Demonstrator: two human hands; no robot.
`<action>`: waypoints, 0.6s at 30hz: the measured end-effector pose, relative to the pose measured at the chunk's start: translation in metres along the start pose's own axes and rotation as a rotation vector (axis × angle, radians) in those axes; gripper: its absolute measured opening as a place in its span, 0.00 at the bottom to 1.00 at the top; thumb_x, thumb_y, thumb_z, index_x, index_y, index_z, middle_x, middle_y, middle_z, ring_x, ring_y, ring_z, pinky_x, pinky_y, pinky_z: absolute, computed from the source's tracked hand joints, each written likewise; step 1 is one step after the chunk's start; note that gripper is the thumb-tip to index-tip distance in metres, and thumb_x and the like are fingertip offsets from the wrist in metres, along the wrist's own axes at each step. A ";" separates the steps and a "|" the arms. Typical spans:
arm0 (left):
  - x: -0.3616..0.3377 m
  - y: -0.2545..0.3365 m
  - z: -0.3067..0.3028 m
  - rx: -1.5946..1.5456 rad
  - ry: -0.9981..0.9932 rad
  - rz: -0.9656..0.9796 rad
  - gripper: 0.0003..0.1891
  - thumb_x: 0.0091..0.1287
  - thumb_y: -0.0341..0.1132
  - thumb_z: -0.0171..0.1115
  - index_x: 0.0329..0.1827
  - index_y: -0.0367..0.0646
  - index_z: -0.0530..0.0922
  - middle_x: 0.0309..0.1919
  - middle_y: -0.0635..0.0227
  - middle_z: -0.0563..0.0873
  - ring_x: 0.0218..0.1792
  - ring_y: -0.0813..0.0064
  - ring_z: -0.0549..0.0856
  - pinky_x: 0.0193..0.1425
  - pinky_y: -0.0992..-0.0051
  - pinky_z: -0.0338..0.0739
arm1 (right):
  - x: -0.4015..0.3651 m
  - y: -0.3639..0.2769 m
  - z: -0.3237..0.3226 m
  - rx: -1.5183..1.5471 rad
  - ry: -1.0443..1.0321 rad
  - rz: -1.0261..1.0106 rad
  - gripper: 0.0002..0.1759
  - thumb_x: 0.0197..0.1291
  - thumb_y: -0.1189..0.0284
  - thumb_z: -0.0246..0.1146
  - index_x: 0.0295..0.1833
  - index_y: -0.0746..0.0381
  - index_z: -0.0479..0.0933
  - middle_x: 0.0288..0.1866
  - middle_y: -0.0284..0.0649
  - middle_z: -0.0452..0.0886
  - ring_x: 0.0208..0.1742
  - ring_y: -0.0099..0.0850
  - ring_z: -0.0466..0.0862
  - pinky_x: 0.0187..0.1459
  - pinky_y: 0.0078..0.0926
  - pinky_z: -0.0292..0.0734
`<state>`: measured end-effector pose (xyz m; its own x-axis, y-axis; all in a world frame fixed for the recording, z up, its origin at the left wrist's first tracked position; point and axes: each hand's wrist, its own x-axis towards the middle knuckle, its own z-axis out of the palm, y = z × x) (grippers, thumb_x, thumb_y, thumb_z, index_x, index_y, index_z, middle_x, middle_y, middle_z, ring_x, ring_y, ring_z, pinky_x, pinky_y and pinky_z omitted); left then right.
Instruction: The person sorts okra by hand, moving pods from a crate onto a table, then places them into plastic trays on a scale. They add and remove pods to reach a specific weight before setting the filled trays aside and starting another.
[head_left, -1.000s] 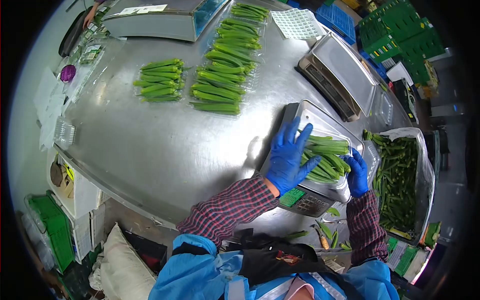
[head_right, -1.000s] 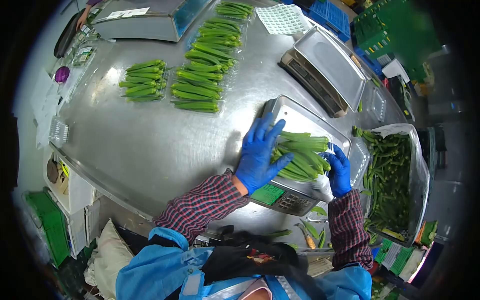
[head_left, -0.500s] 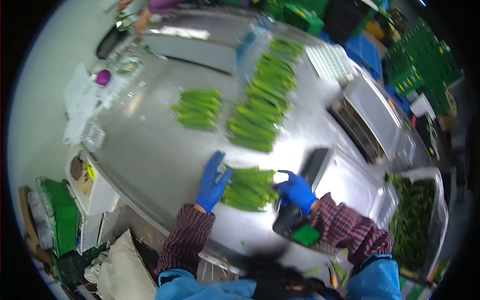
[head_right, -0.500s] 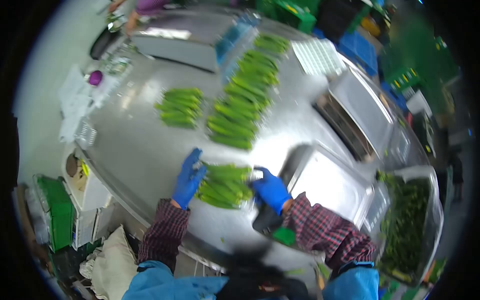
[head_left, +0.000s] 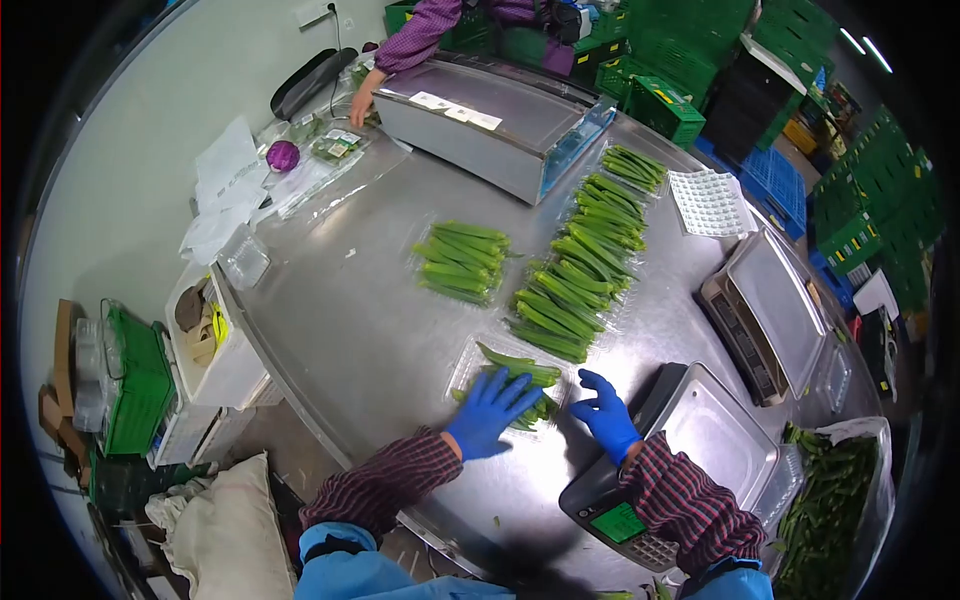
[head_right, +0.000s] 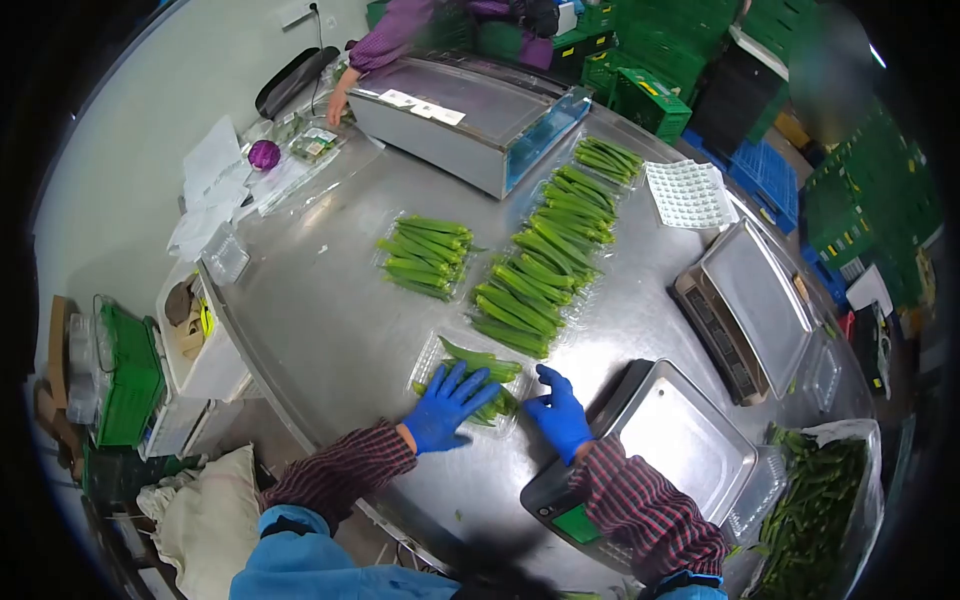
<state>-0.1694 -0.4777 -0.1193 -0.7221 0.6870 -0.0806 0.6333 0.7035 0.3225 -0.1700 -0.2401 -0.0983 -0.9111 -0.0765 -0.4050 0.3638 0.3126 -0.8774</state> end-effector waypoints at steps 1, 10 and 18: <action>0.005 -0.006 0.007 0.011 0.077 0.017 0.55 0.41 0.43 0.73 0.75 0.55 0.51 0.73 0.59 0.53 0.70 0.43 0.54 0.71 0.43 0.47 | -0.010 -0.012 -0.002 -0.034 -0.003 -0.030 0.33 0.54 0.77 0.63 0.67 0.59 0.63 0.63 0.42 0.67 0.45 0.30 0.78 0.48 0.27 0.76; 0.040 -0.018 0.003 0.079 0.081 0.122 0.53 0.41 0.42 0.71 0.74 0.51 0.53 0.72 0.58 0.55 0.69 0.45 0.57 0.71 0.47 0.48 | -0.060 -0.031 -0.026 0.154 -0.008 -0.163 0.28 0.56 0.81 0.60 0.64 0.56 0.67 0.61 0.34 0.71 0.43 0.22 0.78 0.42 0.20 0.75; 0.081 -0.029 0.000 0.090 0.072 0.160 0.54 0.41 0.42 0.70 0.74 0.54 0.50 0.73 0.61 0.53 0.70 0.45 0.54 0.71 0.46 0.49 | -0.114 -0.030 -0.060 0.149 0.147 -0.133 0.27 0.57 0.79 0.59 0.63 0.56 0.68 0.55 0.37 0.74 0.43 0.25 0.76 0.48 0.24 0.75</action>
<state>-0.2459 -0.4421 -0.1354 -0.6264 0.7788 0.0331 0.7614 0.6022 0.2401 -0.0886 -0.1839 -0.0100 -0.9672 0.0340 -0.2518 0.2539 0.1649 -0.9531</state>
